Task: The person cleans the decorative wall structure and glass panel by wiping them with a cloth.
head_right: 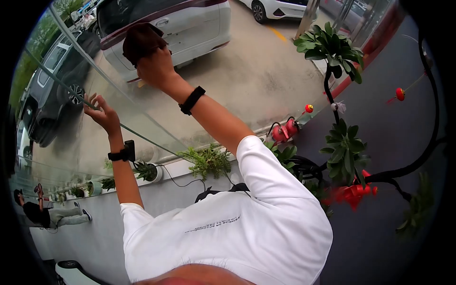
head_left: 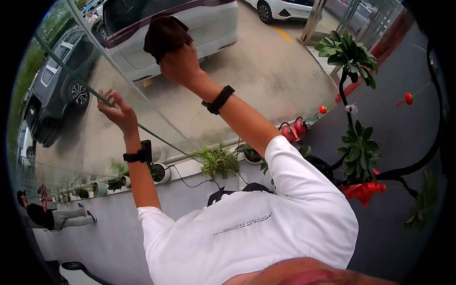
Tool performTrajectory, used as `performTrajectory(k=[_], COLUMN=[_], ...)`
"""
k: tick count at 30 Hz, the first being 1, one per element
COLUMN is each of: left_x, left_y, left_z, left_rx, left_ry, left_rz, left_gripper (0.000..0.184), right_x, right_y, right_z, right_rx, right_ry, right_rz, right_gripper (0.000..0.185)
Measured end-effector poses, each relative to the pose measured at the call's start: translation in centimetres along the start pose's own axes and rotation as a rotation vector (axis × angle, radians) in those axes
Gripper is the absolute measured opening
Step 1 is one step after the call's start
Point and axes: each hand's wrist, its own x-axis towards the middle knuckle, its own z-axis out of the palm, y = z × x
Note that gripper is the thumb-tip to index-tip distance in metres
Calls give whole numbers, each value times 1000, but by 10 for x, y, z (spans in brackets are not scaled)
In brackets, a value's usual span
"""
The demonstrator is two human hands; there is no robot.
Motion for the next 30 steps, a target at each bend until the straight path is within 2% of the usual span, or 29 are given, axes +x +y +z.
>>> performTrajectory(k=[1, 3, 4, 6, 7, 9, 11, 12, 14, 15, 17, 19, 22, 23, 24, 26, 30], left_x=[0, -1, -3, -3, -4, -4, -3, -4, -5, -5, -5, -6, -6, -6, -6, -6, -7], left_y=[3, -7, -10, -10, -11, -14, -12, -7, -11, -14, -18, -16, -10, -13, -14, -13, -11], left_z=[1, 1, 0, 0, 1, 4, 1, 1, -2, -2, 2, 2, 1, 0, 1, 1, 3], left_rx=[-22, -46, -49, -37, -48, -42, -8, 14, 54, 48, 45, 8, 69, 62, 65, 78, 82], left_ry=[-5, -5, -38, 2, 9, 16, 14, 9, -1, 14, 11, 55, 44, 43, 31, 47, 45], left_rz=[-21, -17, -24, -8, -5, -1, 14, 28, 44, 61, 89, 49, 48, 60, 60, 81, 61], left_gripper=[51, 51, 51, 51, 52, 51, 50, 50, 50, 50, 50, 51, 51, 53, 53, 56, 56], right_x=[1, 7, 7, -5, 10, -33, -78, -120, -176, -197, -237, -288, -352, -376, -404, -393, -385], right_y=[10, 37, 55, 89, 70, 137, 196, 234, 281, 291, 301, 299, 251, 229, 209, 118, -13], right_z=[-8, -30, -38, -74, -113, -103, -99, -105, -116, -114, -100, -52, 33, 62, 95, 130, 167], right_rx=[-15, -33, 45, 33, 165, -169, -447, -369, -295, -286, -123, -379, -604, -533, -432, -327, 157], right_ry=[-11, 201, 186, 360, 343, 502, 650, 550, 423, 414, 378, 258, 137, 66, 93, -109, -389], right_rz=[11, -89, 63, 59, 283, 192, 232, 626, 1180, 1196, 1639, 1440, 1561, 1633, 1719, 1795, 2027], right_gripper=[52, 45, 41, 34, 36, 28, 32, 38, 59, 59, 63, 57, 50, 48, 44, 43, 47])
